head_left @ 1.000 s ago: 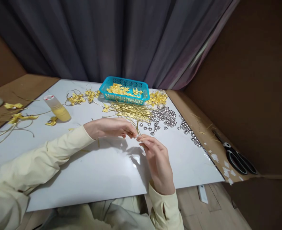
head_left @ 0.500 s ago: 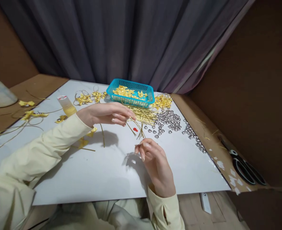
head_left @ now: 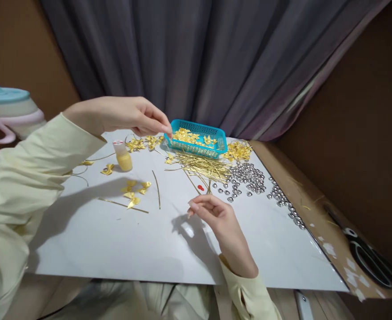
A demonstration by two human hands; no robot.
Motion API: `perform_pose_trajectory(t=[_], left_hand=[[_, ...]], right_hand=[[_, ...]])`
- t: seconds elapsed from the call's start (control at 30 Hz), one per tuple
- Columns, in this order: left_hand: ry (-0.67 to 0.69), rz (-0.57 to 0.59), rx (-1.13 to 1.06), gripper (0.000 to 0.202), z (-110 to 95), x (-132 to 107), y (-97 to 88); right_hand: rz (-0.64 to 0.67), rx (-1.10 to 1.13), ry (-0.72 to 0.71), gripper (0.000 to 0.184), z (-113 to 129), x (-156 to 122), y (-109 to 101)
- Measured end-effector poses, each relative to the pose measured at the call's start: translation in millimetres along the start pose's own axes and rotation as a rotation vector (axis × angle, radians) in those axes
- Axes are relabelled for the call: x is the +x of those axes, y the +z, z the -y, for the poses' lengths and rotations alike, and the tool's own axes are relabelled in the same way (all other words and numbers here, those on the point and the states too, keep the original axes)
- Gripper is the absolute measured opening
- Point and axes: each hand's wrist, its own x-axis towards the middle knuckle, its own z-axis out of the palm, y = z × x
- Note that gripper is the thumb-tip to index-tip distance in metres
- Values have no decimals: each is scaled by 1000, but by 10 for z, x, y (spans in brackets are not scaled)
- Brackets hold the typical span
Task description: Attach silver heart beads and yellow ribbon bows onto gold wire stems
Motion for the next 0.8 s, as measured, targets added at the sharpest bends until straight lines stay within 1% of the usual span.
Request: perform_pose_trajectory(t=[0.07,0.2,0.3,0.4,0.47,0.5,0.57,0.63,0.73,0.8], left_hand=[[44,-97,42,23,-22,-76,-70],[153,-233,140,30,-60,-160,-280],[228,-381,279,30,-114,-225,-409],[280,-502,494,30,-186,-321,-451],[315,-538,595,33,-243,-385,-421],[335,-534,627,32,-275,-410,-391],[390,-496,674,27,-342,-436,-307],[451,-416,739,27,-406,-426,-214],[522,-265,802,31,-473,-352,-96],[554,-204,765,32,-489,-279,-34]], right_hand=[[10,-28,5,18,12,39,3],[29,-46,14,18,27,114,3],[29,-63,7,18,29,160,20],[54,-94,-13,18,12,210,41],[71,-153,-43,17,-4,251,24],[66,-197,-71,17,-7,272,-1],[11,-273,-143,19,15,302,-86],[-64,-292,-205,25,98,308,-196],[-96,-237,-231,24,340,264,-303],[-79,-193,-259,25,538,225,-282]])
